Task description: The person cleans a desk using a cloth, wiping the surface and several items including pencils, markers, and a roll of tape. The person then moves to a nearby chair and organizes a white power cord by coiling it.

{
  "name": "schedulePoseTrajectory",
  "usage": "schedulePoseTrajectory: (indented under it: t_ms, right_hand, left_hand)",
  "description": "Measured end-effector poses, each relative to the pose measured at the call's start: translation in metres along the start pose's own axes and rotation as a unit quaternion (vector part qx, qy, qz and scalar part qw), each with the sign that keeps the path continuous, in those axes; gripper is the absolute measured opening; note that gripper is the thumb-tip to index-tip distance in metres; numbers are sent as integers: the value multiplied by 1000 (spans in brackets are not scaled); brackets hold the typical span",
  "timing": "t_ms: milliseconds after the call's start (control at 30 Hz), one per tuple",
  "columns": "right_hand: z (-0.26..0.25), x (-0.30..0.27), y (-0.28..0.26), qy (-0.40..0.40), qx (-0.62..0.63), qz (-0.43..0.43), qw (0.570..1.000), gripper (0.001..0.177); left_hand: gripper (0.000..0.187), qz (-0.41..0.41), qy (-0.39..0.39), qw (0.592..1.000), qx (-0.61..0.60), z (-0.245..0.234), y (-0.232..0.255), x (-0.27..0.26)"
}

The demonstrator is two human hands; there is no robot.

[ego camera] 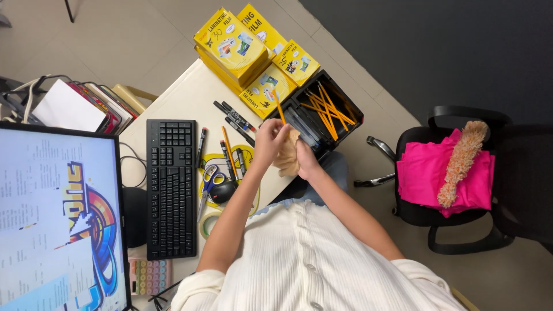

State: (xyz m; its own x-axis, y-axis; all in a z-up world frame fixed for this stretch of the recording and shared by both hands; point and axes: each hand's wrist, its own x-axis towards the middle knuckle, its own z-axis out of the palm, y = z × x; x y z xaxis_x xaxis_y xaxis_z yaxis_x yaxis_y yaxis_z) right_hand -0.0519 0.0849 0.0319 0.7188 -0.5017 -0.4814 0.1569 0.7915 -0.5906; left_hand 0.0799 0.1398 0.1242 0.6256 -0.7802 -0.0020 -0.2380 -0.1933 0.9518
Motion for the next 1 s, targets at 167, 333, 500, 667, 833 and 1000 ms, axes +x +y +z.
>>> schedulePoseTrajectory:
  t_ms: [167,333,500,667,833,1000]
  right_hand:
    - [-34,4,11,0,166,30,986,50]
    - [-55,5,34,18,195,40,980,50]
    - [-53,-4,37,69,179,28,981,50]
    - [-60,-1,37,62,198,48,977,50]
    - [-61,4,39,58,220,49,972,53]
    - [-28,-12,25,-53,131,99,985,51]
  left_hand:
    - [26,45,-22,998,36,53,-5,40]
    - [24,-165,-128,966,-151,127,-47,72]
    - [33,-343,-228,857,-310,189,-126,84]
    - [34,-350,-221,838,-356,172,-119,88]
    - [34,-240,-231,877,-347,79,-76,59]
    - [25,-126,53,990,-37,-28,-159,15]
